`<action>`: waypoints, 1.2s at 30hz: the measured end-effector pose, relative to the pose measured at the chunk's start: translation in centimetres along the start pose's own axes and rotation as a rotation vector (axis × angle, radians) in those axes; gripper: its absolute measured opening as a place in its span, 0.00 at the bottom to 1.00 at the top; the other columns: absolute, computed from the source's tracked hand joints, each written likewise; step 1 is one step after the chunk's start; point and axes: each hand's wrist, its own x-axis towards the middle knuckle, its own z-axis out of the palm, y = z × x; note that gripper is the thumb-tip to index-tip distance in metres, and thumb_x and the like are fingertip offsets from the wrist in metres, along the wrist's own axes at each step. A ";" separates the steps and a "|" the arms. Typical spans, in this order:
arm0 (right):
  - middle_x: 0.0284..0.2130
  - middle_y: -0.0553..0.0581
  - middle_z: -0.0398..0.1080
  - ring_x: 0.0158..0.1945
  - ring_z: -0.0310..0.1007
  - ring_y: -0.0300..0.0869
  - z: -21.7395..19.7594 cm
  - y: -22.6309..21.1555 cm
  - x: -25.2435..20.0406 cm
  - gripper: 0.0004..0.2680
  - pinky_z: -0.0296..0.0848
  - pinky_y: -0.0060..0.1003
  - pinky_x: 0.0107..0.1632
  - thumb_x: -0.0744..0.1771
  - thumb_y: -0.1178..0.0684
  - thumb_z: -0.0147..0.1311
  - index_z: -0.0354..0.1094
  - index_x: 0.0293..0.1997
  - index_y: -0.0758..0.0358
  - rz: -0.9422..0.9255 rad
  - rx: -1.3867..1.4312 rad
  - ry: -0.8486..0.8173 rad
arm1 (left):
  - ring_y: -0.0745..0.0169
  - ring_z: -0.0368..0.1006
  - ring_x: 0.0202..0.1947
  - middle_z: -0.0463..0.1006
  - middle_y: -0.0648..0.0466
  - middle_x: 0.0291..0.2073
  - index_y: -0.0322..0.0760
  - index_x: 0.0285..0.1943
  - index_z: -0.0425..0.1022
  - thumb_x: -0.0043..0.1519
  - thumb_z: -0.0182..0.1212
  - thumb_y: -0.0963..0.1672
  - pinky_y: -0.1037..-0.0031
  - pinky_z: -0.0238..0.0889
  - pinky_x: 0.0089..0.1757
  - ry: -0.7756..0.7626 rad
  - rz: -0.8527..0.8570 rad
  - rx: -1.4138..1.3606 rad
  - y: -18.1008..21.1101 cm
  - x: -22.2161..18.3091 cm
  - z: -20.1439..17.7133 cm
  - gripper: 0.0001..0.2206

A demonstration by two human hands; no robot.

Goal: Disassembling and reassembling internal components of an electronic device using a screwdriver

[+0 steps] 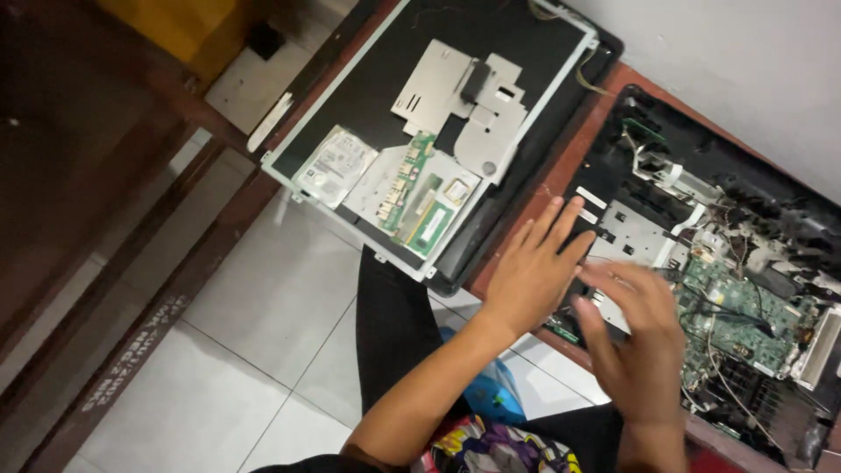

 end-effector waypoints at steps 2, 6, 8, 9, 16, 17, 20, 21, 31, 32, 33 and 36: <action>0.48 0.58 0.71 0.51 0.69 0.51 0.6 -2.5 5.3 0.08 0.63 0.43 0.53 0.70 0.59 0.52 0.71 0.54 0.67 -0.068 0.044 -0.259 | 0.59 0.39 0.82 0.46 0.57 0.81 0.49 0.76 0.59 0.68 0.47 0.47 0.61 0.43 0.72 -0.200 -0.169 -0.272 -0.2 0.4 0.8 0.25; 0.52 0.53 0.73 0.56 0.70 0.51 5.1 -1.8 11.5 0.09 0.61 0.44 0.58 0.70 0.57 0.55 0.72 0.58 0.57 -0.374 -0.073 -0.362 | 0.56 0.43 0.78 0.50 0.56 0.76 0.48 0.72 0.61 0.67 0.48 0.47 0.60 0.44 0.70 -0.136 -0.178 -0.260 -1.3 0.9 0.1 0.22; 0.56 0.54 0.72 0.59 0.69 0.48 7.0 -2.8 14.1 0.19 0.65 0.46 0.56 0.63 0.66 0.61 0.69 0.61 0.59 -0.607 -0.195 -0.473 | 0.53 0.48 0.73 0.55 0.54 0.69 0.47 0.65 0.65 0.66 0.50 0.46 0.57 0.46 0.68 -0.083 -0.163 -0.230 -1.6 1.2 -0.4 0.18; 0.56 0.54 0.72 0.59 0.69 0.48 8.4 -2.5 15.0 0.19 0.65 0.46 0.56 0.63 0.66 0.61 0.69 0.61 0.59 -0.606 -0.194 -0.474 | 0.53 0.48 0.73 0.55 0.54 0.69 0.47 0.65 0.65 0.66 0.50 0.46 0.57 0.46 0.68 -0.084 -0.164 -0.230 -1.7 1.2 -0.7 0.18; 0.41 0.44 0.75 0.50 0.71 0.38 15.6 0.6 17.2 0.04 0.63 0.34 0.53 0.67 0.56 0.56 0.72 0.42 0.48 -0.926 -0.361 -0.250 | 0.45 0.60 0.59 0.68 0.50 0.52 0.43 0.49 0.73 0.62 0.56 0.46 0.50 0.52 0.63 0.002 -0.099 -0.169 -1.0 1.2 -1.9 0.09; 0.39 0.42 0.76 0.49 0.72 0.38 15.7 0.4 17.4 0.03 0.63 0.33 0.53 0.67 0.56 0.56 0.72 0.38 0.47 -0.960 -0.373 -0.257 | 0.44 0.63 0.56 0.71 0.49 0.48 0.42 0.45 0.75 0.62 0.57 0.45 0.48 0.53 0.62 0.022 -0.088 -0.158 -0.7 1.2 -1.9 0.07; 0.28 0.42 0.71 0.40 0.71 0.39 17.1 1.3 17.8 0.07 0.65 0.34 0.49 0.66 0.56 0.59 0.68 0.28 0.46 -1.054 -0.390 -0.219 | 0.40 0.68 0.51 0.76 0.47 0.41 0.41 0.39 0.79 0.60 0.59 0.45 0.45 0.55 0.60 0.055 -0.061 -0.137 0.0 1.0 -2.2 0.06; 0.28 0.42 0.71 0.40 0.71 0.39 17.4 1.4 17.8 0.07 0.65 0.34 0.49 0.66 0.56 0.59 0.68 0.28 0.46 -1.049 -0.395 -0.215 | 0.40 0.68 0.51 0.76 0.47 0.41 0.41 0.39 0.79 0.60 0.59 0.45 0.45 0.55 0.60 0.054 -0.053 -0.137 0.1 1.1 -2.2 0.06; 0.26 0.44 0.66 0.31 0.71 0.39 17.7 0.4 18.3 0.07 0.69 0.33 0.40 0.66 0.58 0.57 0.65 0.28 0.49 -1.092 -0.344 -0.148 | 0.38 0.73 0.45 0.80 0.47 0.34 0.38 0.35 0.81 0.57 0.58 0.42 0.45 0.59 0.54 0.035 0.055 -0.027 -0.8 -0.3 -0.5 0.06; 0.25 0.44 0.65 0.30 0.71 0.38 17.7 0.2 18.4 0.08 0.68 0.33 0.39 0.66 0.57 0.57 0.64 0.28 0.48 -1.103 -0.339 -0.130 | 0.39 0.71 0.47 0.79 0.47 0.37 0.38 0.37 0.80 0.57 0.58 0.43 0.45 0.57 0.55 0.010 0.049 0.002 -1.1 -0.5 -1.0 0.06; 0.25 0.44 0.65 0.30 0.71 0.38 17.6 0.1 18.4 0.08 0.68 0.33 0.39 0.66 0.57 0.57 0.64 0.28 0.48 -1.104 -0.340 -0.125 | 0.39 0.71 0.47 0.79 0.47 0.37 0.38 0.37 0.80 0.57 0.58 0.43 0.45 0.57 0.55 0.010 0.052 0.006 -1.6 -0.6 -1.7 0.06; 0.22 0.44 0.65 0.28 0.69 0.38 16.8 -0.5 18.4 0.09 0.67 0.33 0.39 0.65 0.56 0.60 0.63 0.27 0.48 -1.133 -0.359 -0.105 | 0.39 0.66 0.53 0.75 0.48 0.45 0.39 0.44 0.78 0.59 0.57 0.44 0.45 0.50 0.58 -0.073 0.027 0.084 -2.9 -1.2 -3.9 0.08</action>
